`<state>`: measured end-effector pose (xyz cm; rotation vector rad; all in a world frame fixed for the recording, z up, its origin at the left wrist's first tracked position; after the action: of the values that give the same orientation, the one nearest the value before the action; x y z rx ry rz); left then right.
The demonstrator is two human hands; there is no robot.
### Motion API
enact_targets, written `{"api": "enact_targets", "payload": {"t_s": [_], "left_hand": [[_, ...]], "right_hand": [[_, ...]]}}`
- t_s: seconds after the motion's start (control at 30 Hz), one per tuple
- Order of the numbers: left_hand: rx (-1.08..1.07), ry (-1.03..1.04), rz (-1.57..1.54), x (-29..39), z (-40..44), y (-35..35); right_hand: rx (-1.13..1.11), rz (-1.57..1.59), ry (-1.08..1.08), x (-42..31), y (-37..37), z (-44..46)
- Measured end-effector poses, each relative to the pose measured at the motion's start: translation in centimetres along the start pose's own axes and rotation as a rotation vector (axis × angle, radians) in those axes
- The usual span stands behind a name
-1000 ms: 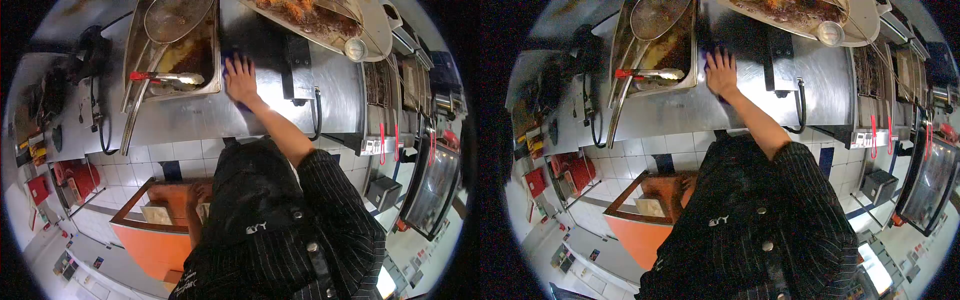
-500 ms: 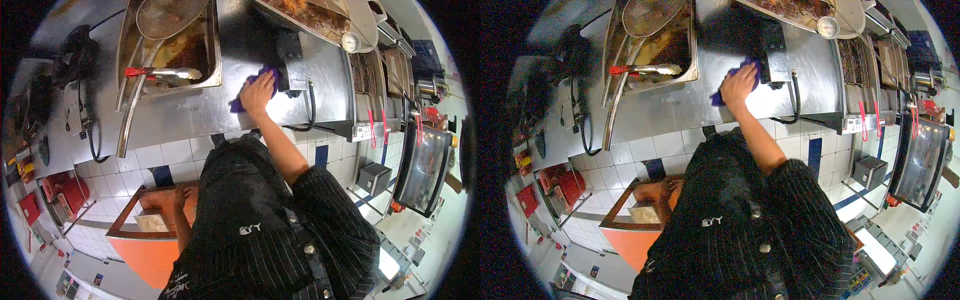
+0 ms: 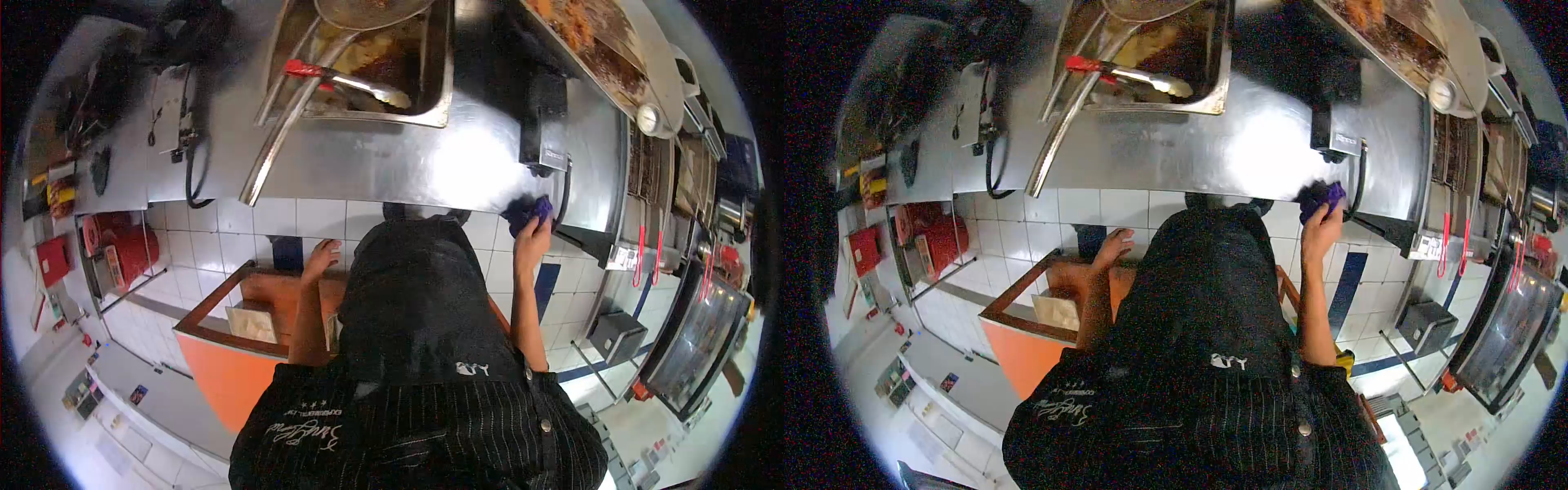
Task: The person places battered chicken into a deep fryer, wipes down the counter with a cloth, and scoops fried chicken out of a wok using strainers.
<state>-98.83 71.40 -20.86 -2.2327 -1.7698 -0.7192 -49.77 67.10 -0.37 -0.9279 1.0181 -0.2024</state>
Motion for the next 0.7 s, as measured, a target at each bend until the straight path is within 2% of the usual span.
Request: {"api": "enact_targets", "payload": {"t_s": [0.03,0.1,0.17,0.3,0.4,0.47,0.6,0.67,0.7], "left_hand": [[-0.004,-0.051,-0.034,0.2,-0.2,0.0],[0.025,-0.101,-0.016,-0.2,-0.2,0.0],[0.135,-0.122,0.053,-0.3,-1.4,0.7],[0.167,-0.089,-0.050,-3.4,-2.7,-1.0],[0.018,0.213,-0.238,-6.4,-4.6,-2.4],[0.043,0.190,-0.339,-9.1,-5.4,-2.7],[0.105,0.073,-0.538,-14.4,-6.7,-2.3],[0.017,0.104,-0.655,-16.4,-7.2,-2.0],[-0.017,0.111,-0.702,-16.8,-7.4,-1.8]], "right_hand": [[-0.161,0.014,-0.003,0.5,0.8,0.1],[-0.298,0.025,-0.263,-1.5,3.5,0.3],[-0.371,-0.399,-0.659,-3.2,7.3,0.7],[-0.443,-0.365,-0.651,-7.4,13.2,-0.1],[-0.479,-0.521,-0.711,-11.7,17.3,-3.4],[-0.591,-0.476,-0.696,-15.5,18.7,-5.9],[-0.623,-0.394,-0.764,-19.9,21.9,-10.0],[-0.652,-0.293,-0.909,-21.6,23.8,-11.3],[-0.653,-0.294,-0.906,-22.3,24.6,-11.8]]}}
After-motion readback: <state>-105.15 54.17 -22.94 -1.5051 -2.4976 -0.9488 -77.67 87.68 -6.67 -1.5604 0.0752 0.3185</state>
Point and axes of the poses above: each hand's wrist, its own z-axis towards the middle knuckle, its own y-axis out of the palm, x = y × z, the point moved 1 cm from there along z, towards the middle knuckle, and after that the axes turned 2 degrees about -z, right-handed, at the moved point
